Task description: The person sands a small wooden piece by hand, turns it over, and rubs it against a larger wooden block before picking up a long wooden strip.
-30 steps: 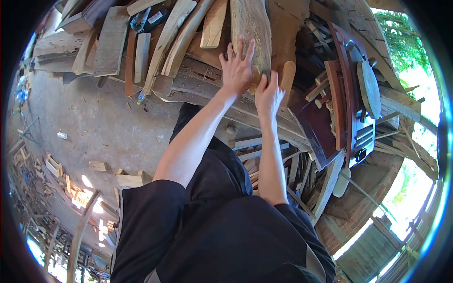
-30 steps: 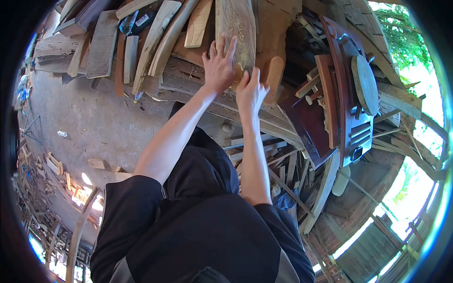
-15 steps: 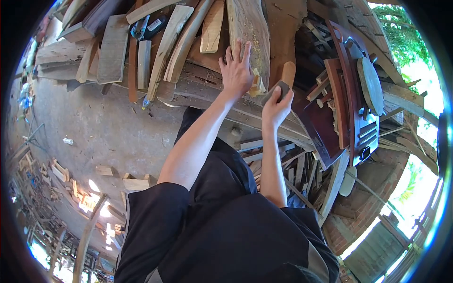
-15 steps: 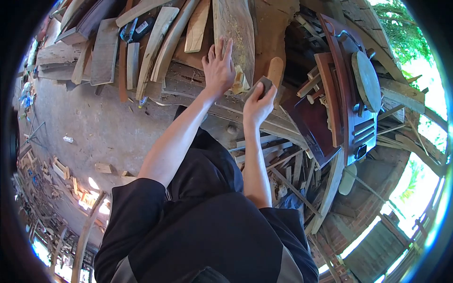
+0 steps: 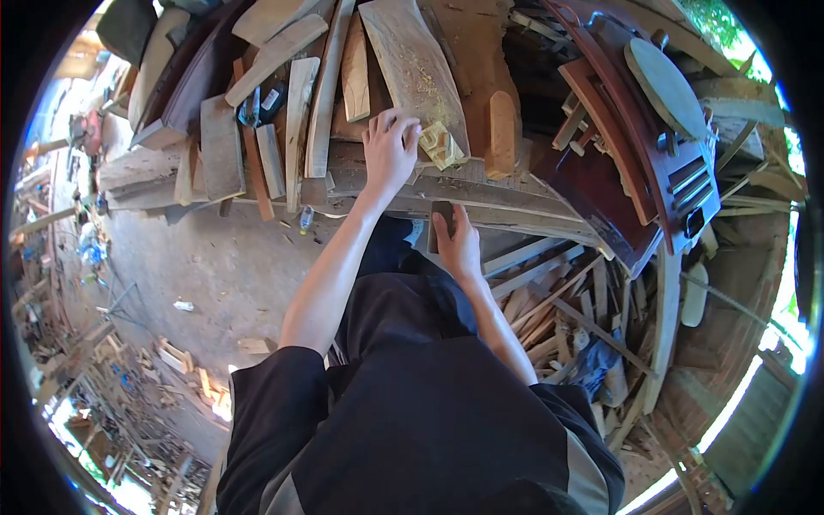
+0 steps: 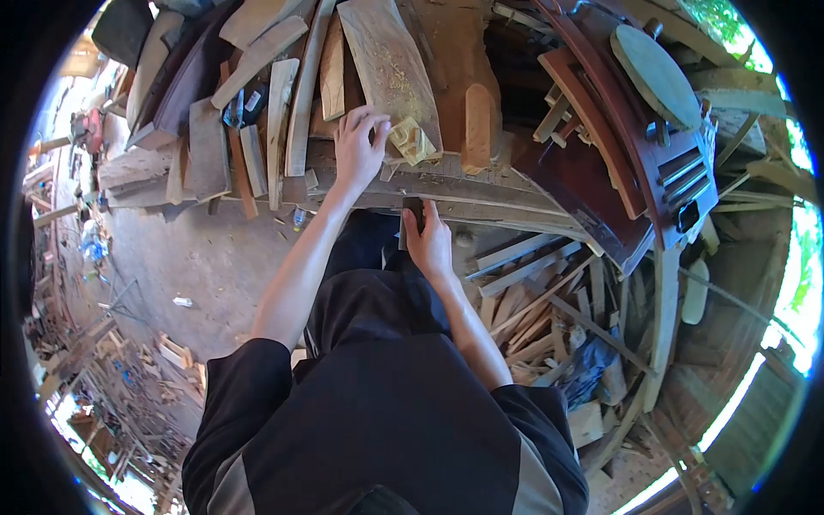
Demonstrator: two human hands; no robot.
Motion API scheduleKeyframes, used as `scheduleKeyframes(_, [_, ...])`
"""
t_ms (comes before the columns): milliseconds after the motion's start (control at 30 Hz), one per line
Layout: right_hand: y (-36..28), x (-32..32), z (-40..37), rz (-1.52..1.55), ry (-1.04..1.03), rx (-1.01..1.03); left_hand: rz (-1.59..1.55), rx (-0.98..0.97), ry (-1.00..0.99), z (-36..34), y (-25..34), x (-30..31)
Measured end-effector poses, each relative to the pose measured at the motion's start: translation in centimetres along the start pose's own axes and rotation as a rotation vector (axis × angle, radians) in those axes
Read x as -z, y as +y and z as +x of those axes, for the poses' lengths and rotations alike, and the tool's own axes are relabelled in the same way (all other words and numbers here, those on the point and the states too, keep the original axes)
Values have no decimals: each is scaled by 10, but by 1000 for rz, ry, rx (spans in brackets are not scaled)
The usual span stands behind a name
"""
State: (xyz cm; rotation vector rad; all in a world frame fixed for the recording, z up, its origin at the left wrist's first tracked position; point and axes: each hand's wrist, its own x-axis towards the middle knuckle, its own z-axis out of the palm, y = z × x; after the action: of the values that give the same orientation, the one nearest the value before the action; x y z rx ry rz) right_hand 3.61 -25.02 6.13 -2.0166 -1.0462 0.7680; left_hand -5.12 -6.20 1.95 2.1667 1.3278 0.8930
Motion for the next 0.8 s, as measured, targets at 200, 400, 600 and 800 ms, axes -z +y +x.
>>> scheduleKeyframes(200, [4,-3,-8,-17,1,195,148,-83,-201,6,23,9])
scheduleKeyframes(400, [6,6,-13,-87,12,285,-373,320,-434,22,3,-1])
scheduleKeyframes(600, [12,21,-20,-132,47,286,-380,103,-231,37,39,34])
scheduleKeyframes(800, [22,26,-22,-115,25,313,-624,232,-244,54,62,53])
